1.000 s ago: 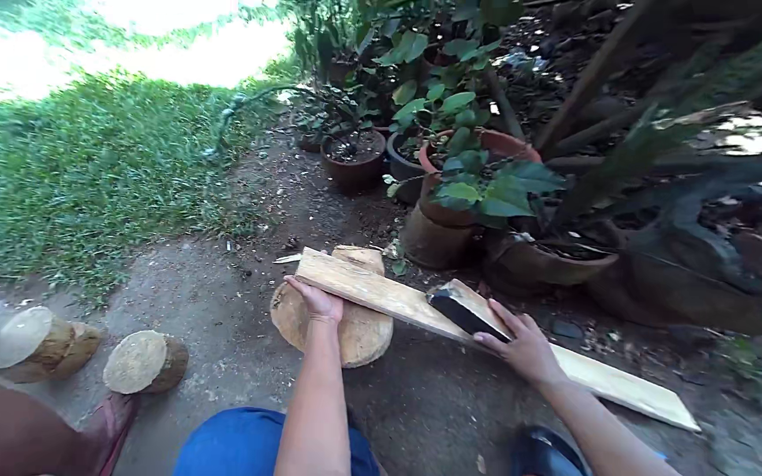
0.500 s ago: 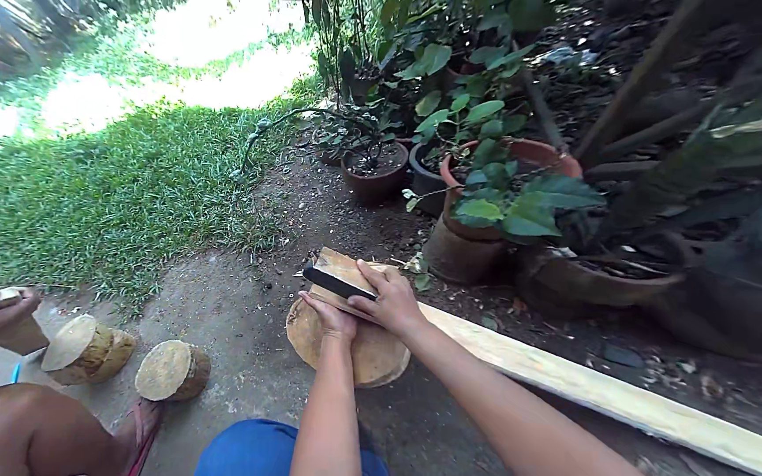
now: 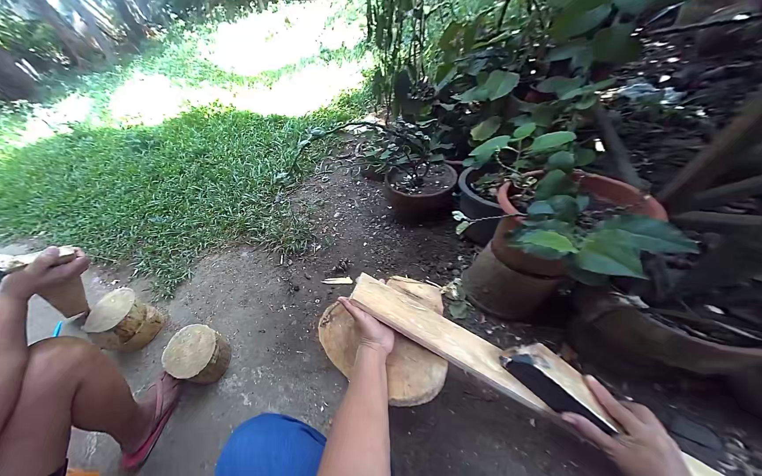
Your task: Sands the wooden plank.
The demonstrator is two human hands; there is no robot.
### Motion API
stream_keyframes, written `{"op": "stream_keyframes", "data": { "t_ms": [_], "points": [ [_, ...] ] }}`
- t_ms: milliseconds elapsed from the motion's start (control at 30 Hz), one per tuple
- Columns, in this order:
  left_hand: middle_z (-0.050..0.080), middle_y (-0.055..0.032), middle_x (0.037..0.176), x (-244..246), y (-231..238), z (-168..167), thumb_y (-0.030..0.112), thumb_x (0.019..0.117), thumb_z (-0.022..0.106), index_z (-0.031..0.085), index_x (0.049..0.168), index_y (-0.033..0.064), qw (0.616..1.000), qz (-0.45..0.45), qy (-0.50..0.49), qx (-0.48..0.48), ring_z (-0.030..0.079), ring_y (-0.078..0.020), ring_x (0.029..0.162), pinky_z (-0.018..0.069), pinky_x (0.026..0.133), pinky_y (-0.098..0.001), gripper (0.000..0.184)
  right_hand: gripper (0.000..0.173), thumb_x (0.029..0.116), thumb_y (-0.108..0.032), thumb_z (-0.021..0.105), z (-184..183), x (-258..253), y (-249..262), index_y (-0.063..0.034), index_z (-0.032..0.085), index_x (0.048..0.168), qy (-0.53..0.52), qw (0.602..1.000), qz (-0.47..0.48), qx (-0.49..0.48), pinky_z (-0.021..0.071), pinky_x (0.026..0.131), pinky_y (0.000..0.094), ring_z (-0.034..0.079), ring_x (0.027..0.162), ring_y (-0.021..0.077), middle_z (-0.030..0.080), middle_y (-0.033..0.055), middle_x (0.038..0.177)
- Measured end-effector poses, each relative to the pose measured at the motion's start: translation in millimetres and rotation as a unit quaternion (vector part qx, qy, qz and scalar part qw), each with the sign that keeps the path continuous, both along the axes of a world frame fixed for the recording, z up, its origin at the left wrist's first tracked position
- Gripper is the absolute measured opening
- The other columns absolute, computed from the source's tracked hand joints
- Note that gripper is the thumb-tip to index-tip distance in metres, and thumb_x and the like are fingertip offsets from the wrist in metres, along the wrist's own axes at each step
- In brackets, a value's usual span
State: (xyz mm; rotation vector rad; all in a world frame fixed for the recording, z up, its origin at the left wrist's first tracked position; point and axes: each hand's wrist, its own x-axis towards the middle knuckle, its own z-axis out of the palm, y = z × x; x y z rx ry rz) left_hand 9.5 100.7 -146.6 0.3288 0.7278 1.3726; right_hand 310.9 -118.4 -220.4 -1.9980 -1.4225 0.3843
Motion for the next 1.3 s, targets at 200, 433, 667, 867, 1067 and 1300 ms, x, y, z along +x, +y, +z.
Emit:
{"op": "stream_keyframes", "data": {
  "t_ms": [200, 433, 667, 867, 1067, 1300],
  "points": [
    [0.046, -0.0180, 0.152, 0, 0, 1, 0.078, 0.0901, -0.012, 0.029, 0.155, 0.0097, 1.000, -0.008, 0.012, 0.002, 0.049, -0.0289, 0.134, 0.0417, 0.108, -0.0477, 0.103, 0.096, 0.0829, -0.063, 0.070, 15, -44, 35, 0.0066, 0.052, 0.146, -0.026, 0.997, 0.028, 0.070, 0.0391, 0.099, 0.0761, 0.052, 0.115, 0.0675, 0.053, 0.0483, 0.128],
    [0.044, -0.0171, 0.152, 1, -5, 7, 0.076, 0.0925, -0.011, 0.029, 0.155, 0.0118, 1.000, -0.008, 0.020, -0.010, 0.047, -0.0283, 0.135, 0.0409, 0.109, -0.0498, 0.098, 0.089, 0.0835, -0.066, 0.067, 86, -168, 152, -0.0027, 0.059, 0.145, 0.003, 0.983, 0.137, 0.126, 0.0436, 0.099, 0.0714, 0.058, 0.114, 0.0578, 0.061, 0.0378, 0.125],
    [0.049, -0.0157, 0.148, 0, -3, 6, 0.080, 0.0900, -0.010, 0.031, 0.155, 0.0150, 1.000, -0.006, 0.008, 0.008, 0.050, -0.0280, 0.132, 0.0455, 0.104, -0.0517, 0.100, 0.081, 0.0876, -0.055, 0.074, 116, -191, 172, -0.0167, 0.049, 0.155, 0.015, 0.988, 0.156, 0.003, 0.0418, 0.105, 0.0661, 0.054, 0.123, 0.0532, 0.055, 0.0352, 0.136],
    [0.051, -0.0148, 0.146, 2, -2, -1, 0.080, 0.0896, -0.011, 0.035, 0.153, 0.0150, 1.000, -0.005, 0.005, 0.023, 0.051, -0.0295, 0.130, 0.0440, 0.105, -0.0535, 0.101, 0.089, 0.0824, -0.070, 0.068, 50, -93, 95, -0.0154, 0.055, 0.151, -0.018, 0.999, 0.046, 0.016, 0.0428, 0.094, 0.0752, 0.060, 0.114, 0.0553, 0.060, 0.0345, 0.129],
    [0.050, -0.0147, 0.147, 2, -3, -2, 0.079, 0.0901, -0.010, 0.032, 0.154, 0.0131, 1.000, 0.001, 0.006, 0.013, 0.052, -0.0286, 0.131, 0.0445, 0.105, -0.0519, 0.101, 0.092, 0.0816, -0.060, 0.075, 19, -38, 37, -0.0026, 0.051, 0.150, 0.012, 1.000, -0.008, 0.001, 0.0433, 0.099, 0.0699, 0.057, 0.114, 0.0579, 0.055, 0.0417, 0.129],
    [0.053, -0.0172, 0.144, 7, -2, -3, 0.081, 0.0870, -0.013, 0.032, 0.153, 0.0088, 0.999, 0.012, 0.026, 0.030, 0.055, -0.0272, 0.128, 0.0474, 0.102, -0.0487, 0.107, 0.081, 0.0793, -0.052, 0.081, 44, -94, 69, -0.0035, 0.062, 0.141, 0.034, 0.997, 0.003, 0.076, 0.0484, 0.096, 0.0651, 0.062, 0.106, 0.0505, 0.064, 0.0344, 0.116]
  ]
}}
